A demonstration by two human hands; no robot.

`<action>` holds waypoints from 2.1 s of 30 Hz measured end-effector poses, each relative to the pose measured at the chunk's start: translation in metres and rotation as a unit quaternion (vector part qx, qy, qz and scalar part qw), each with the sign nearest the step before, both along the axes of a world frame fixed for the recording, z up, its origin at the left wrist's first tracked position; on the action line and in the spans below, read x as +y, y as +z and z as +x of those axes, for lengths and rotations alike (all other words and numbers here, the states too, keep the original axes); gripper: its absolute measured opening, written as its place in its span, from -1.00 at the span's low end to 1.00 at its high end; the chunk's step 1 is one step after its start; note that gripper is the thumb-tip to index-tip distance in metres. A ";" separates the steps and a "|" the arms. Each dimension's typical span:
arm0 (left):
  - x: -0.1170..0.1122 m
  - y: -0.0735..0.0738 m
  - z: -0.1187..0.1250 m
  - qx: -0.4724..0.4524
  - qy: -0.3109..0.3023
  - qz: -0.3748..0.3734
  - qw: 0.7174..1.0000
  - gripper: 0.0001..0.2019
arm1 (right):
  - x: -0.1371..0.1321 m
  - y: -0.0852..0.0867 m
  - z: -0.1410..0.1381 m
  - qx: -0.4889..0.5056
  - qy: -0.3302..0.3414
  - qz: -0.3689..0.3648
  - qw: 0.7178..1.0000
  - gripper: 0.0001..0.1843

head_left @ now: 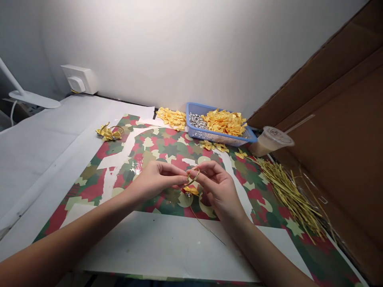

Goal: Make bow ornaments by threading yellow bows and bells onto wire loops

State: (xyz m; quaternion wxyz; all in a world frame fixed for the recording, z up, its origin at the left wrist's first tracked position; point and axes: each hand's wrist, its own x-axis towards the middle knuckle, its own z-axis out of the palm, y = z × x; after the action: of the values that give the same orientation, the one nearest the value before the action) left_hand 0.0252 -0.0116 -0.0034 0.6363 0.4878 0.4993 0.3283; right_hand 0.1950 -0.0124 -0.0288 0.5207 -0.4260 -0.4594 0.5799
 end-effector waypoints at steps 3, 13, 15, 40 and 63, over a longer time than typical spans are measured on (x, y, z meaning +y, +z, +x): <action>-0.001 -0.001 0.001 -0.005 0.009 0.006 1.000 -0.90 | 0.000 0.000 0.000 -0.003 -0.007 0.005 1.000 -0.73; -0.001 -0.002 0.002 -0.017 0.016 0.000 1.000 -0.92 | -0.001 -0.002 0.000 0.009 -0.025 0.009 1.000 -0.73; -0.002 -0.002 0.003 -0.019 0.014 0.001 1.000 -0.91 | -0.001 -0.002 0.000 0.006 -0.032 0.013 0.999 -0.73; -0.010 0.000 0.009 0.063 0.009 0.058 0.996 -0.82 | -0.009 0.002 -0.006 -0.035 -0.065 0.066 0.995 -0.76; -0.012 -0.002 0.005 0.142 -0.016 0.248 0.958 -0.87 | -0.005 0.017 0.016 -0.217 0.090 0.183 0.955 -0.92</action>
State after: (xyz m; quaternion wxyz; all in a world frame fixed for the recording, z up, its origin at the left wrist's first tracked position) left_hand 0.0307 -0.0239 -0.0058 0.4233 0.6796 0.4796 0.3591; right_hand 0.2113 -0.0174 -0.0122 0.4233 -0.3961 -0.6956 0.4243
